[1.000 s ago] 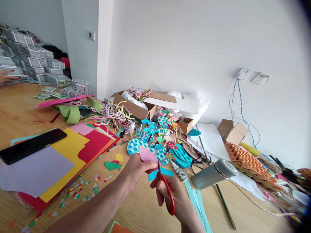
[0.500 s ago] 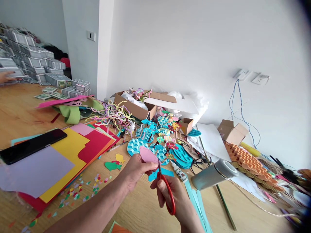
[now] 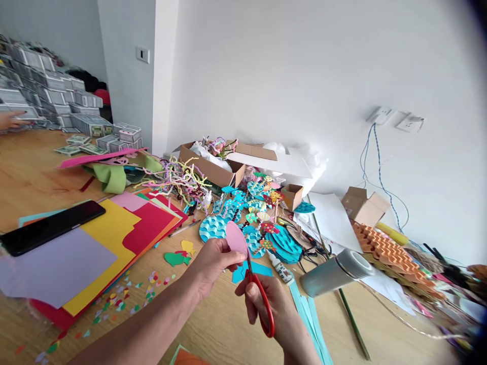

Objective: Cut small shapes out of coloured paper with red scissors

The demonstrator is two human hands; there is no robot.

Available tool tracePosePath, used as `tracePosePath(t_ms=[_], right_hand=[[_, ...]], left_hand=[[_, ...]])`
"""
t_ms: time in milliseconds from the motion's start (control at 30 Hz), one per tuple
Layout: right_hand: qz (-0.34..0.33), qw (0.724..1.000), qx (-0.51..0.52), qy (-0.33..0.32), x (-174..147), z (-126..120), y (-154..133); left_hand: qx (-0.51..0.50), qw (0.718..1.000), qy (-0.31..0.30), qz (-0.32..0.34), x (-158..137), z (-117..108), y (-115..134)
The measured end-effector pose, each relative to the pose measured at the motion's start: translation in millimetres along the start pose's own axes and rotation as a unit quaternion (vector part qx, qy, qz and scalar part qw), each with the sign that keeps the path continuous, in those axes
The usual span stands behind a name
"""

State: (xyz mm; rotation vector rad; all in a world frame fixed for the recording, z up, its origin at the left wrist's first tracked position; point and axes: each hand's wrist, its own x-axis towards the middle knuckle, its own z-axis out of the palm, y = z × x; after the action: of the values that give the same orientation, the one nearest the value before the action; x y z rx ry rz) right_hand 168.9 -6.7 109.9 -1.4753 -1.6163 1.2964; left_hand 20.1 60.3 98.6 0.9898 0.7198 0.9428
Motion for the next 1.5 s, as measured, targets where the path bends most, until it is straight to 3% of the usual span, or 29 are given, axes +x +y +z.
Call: tracePosePath(t_ms=[633,967,1500], right_hand=[[0.01,1.0,0.009,-0.026,-3,-3,1],[-0.021,0.998,0.025,-0.048,-1,-1,1],[-0.018,1.0,0.004,-0.018,-2,0,4]], left_hand=[[0.042,0.998,-0.035,-0.015,-2,-5,13],[0.052,0.998,-0.04,-0.012,-2,-8,11],[0.029,0.999,-0.027,-0.001,-1,-5,5]])
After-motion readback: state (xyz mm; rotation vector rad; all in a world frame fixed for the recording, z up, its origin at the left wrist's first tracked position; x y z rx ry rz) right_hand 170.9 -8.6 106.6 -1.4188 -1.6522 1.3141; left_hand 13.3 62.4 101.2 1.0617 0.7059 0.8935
